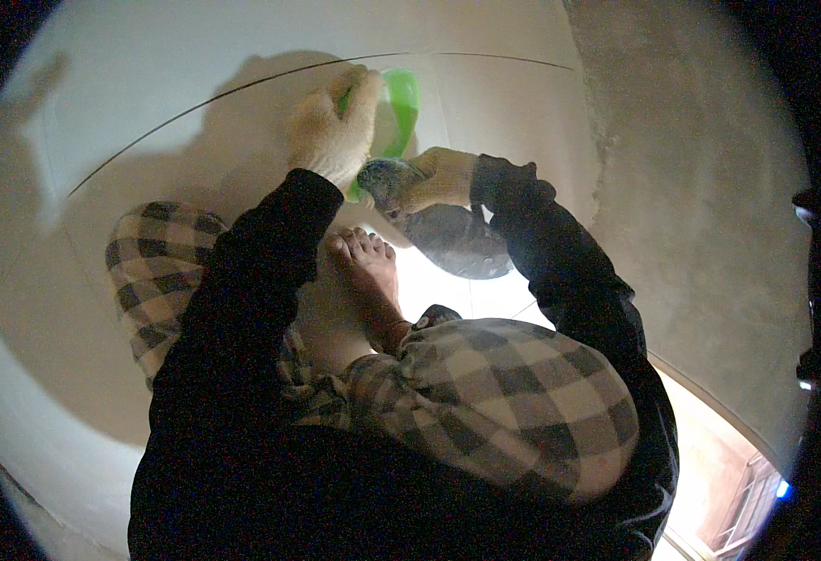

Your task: The person scoops white grout from a green bowl with a trowel and spreads it into the gaps between floor tiles. They repeatedly dip the trowel into the bowl and apply the grout along the tile seams.

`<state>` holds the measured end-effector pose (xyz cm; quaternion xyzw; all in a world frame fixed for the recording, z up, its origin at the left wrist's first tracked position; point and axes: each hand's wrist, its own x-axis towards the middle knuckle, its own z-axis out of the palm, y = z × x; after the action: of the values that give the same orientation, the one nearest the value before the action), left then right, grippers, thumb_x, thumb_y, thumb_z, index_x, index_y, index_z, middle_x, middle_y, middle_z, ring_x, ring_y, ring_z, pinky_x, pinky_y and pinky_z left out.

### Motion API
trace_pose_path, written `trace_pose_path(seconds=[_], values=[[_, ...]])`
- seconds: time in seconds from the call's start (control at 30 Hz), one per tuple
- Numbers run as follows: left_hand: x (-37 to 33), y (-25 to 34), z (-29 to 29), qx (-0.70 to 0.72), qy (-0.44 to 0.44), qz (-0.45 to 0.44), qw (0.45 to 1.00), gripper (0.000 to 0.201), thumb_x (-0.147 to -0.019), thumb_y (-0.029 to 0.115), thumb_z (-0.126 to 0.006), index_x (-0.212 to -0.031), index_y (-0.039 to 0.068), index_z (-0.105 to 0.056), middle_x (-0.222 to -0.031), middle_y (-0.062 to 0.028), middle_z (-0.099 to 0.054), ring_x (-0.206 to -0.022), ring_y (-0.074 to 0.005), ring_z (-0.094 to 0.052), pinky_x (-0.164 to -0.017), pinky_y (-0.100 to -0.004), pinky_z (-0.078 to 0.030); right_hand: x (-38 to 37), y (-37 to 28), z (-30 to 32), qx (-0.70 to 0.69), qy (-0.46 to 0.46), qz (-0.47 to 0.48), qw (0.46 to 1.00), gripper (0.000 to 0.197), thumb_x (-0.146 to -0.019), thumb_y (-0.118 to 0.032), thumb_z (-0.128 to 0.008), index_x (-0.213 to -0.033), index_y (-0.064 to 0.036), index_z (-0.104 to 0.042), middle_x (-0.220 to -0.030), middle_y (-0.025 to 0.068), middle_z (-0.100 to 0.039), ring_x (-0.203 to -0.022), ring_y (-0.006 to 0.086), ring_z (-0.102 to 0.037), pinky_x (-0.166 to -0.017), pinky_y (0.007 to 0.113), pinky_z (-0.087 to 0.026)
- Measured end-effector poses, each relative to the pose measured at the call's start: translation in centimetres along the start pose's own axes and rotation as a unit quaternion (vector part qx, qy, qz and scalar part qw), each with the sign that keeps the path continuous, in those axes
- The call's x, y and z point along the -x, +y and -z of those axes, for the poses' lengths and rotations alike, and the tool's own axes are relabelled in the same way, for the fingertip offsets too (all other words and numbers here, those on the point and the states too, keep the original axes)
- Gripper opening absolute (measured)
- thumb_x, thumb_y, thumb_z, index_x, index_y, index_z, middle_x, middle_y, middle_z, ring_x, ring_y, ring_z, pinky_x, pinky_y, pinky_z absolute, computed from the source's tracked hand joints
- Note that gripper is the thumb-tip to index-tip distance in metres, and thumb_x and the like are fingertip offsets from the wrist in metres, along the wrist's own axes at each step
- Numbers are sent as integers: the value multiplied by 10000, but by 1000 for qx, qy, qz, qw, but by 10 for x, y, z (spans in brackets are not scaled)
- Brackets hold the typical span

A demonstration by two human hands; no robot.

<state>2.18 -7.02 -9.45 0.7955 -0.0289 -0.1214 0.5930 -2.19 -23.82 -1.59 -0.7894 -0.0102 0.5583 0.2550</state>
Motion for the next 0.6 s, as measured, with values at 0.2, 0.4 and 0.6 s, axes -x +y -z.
trace_pose_path(seconds=[0.2, 0.4, 0.6], values=[[-25, -24, 0, 172, -36, 57, 983, 532, -974, 489, -370, -1092, 40, -630, -1031, -198, -655, -999, -369, -614, -897, -436, -453, 67, 51, -19, -268, 63, 71, 959, 424, -787, -297, -781, -1127, -59, -696, -1010, 75, -721, -889, 162, -664, -818, 322, -520], [-42, -33, 3, 251, -46, 81, 963, 602, -919, 538, -520, -1165, 1, -636, -1071, -153, -669, -984, -256, -622, -863, -376, -477, 138, 106, -61, -313, 211, -99, 921, 369, -787, -233, -777, -1110, -72, -699, -1005, 74, -722, -875, 145, -669, -833, 324, -530], [-57, -46, 10, 304, -83, 135, 939, 646, -908, 531, -563, -1284, 6, -552, -1206, -163, -605, -1092, -250, -588, -902, -378, -481, 87, 117, -105, -62, 287, -255, 921, 401, -826, -357, -669, -1033, -13, -668, -931, 174, -695, -863, 298, -672, -788, 383, -514]])
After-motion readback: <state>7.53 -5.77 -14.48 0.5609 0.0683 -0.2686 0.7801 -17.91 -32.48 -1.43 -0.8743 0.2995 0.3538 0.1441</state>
